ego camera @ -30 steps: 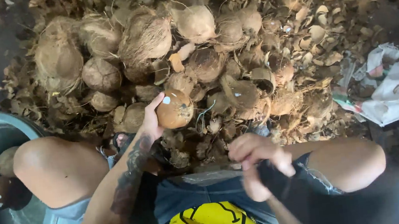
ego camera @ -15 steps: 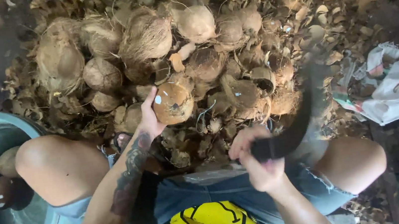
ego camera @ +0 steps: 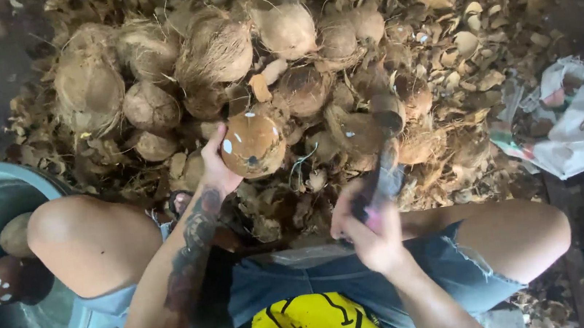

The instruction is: The person is sitting and using a knife to scrape the remaining fibers and husks off of coconuts, then placing the cleaned coconuts into a large metal basin.

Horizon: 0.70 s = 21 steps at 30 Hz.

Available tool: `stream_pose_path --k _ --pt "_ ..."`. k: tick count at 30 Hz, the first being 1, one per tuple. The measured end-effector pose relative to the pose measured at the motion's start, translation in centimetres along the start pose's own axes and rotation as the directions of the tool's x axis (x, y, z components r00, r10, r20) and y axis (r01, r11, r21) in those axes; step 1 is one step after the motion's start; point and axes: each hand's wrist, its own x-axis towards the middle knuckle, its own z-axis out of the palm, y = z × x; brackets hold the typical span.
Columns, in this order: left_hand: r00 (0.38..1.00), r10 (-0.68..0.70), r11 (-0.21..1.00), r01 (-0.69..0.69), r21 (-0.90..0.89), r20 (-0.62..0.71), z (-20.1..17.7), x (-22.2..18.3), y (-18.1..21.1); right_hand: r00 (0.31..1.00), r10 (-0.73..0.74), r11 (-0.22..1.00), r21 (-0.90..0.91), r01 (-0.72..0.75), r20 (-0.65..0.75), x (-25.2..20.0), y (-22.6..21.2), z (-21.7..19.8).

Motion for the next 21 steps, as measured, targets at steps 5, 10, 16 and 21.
stream_pose_path --k 5,10,16,21 --pt "0.998 0.037 0.999 -0.037 0.016 -0.054 -1.0 0.7 -0.5 0.948 -0.312 0.948 -0.077 0.307 -0.061 -1.9 7.3 1.0" --pt "0.997 0.066 0.997 -0.067 -0.046 -0.039 1.2 -1.6 0.9 0.45 0.893 0.449 -0.056 -0.892 -0.006 -5.5 13.7 3.0" --pt "0.98 0.091 0.983 -0.059 -0.176 0.177 1.6 -2.2 2.2 0.871 0.489 0.872 -0.013 -0.489 0.05 -2.1 3.9 0.4" --pt "0.956 0.088 0.996 -0.085 0.022 -0.281 1.5 -1.8 -0.5 0.889 -0.387 0.912 0.043 0.409 -0.244 -0.8 -2.8 1.9"
